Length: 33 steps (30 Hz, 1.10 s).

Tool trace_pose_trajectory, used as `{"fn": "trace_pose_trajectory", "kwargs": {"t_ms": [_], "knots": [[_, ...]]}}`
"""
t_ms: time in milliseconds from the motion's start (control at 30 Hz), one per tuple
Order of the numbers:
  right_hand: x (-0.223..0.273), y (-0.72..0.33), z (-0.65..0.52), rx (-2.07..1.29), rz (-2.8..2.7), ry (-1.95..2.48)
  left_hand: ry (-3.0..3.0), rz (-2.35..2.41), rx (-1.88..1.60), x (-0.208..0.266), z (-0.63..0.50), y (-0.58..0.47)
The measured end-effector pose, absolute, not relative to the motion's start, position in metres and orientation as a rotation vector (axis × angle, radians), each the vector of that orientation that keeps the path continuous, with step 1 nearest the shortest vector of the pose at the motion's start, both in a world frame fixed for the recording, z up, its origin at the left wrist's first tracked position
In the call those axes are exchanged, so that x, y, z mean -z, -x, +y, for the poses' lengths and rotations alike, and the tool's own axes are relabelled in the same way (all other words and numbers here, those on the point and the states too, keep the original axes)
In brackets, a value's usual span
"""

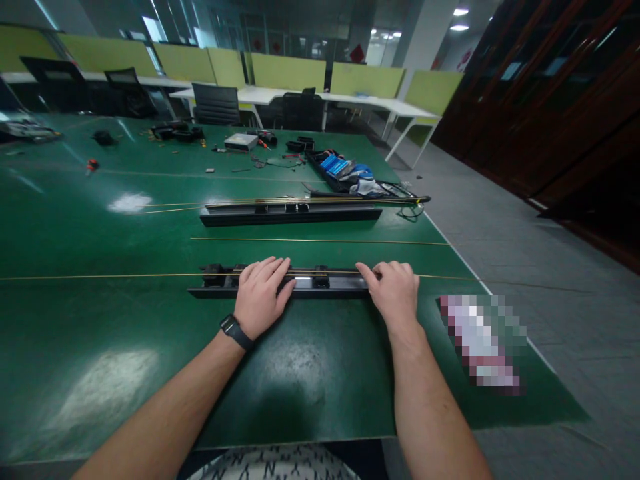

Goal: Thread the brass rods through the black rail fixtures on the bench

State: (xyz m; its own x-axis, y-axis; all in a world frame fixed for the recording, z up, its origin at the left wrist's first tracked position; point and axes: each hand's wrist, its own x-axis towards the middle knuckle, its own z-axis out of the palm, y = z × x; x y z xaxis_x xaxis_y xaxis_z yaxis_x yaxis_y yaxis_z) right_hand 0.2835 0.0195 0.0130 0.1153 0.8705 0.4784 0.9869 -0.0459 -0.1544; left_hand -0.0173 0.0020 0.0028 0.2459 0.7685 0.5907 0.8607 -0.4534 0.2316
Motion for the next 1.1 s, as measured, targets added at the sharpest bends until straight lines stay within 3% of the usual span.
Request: {"fn": "trace_pose_trajectory", "kwargs": {"t_ms": [1100], "knots": [[-0.005, -0.278, 0.02, 0.273, -1.861, 1.745, 2.359, -1.545, 0.99, -0.004, 0.002, 0.017]]}}
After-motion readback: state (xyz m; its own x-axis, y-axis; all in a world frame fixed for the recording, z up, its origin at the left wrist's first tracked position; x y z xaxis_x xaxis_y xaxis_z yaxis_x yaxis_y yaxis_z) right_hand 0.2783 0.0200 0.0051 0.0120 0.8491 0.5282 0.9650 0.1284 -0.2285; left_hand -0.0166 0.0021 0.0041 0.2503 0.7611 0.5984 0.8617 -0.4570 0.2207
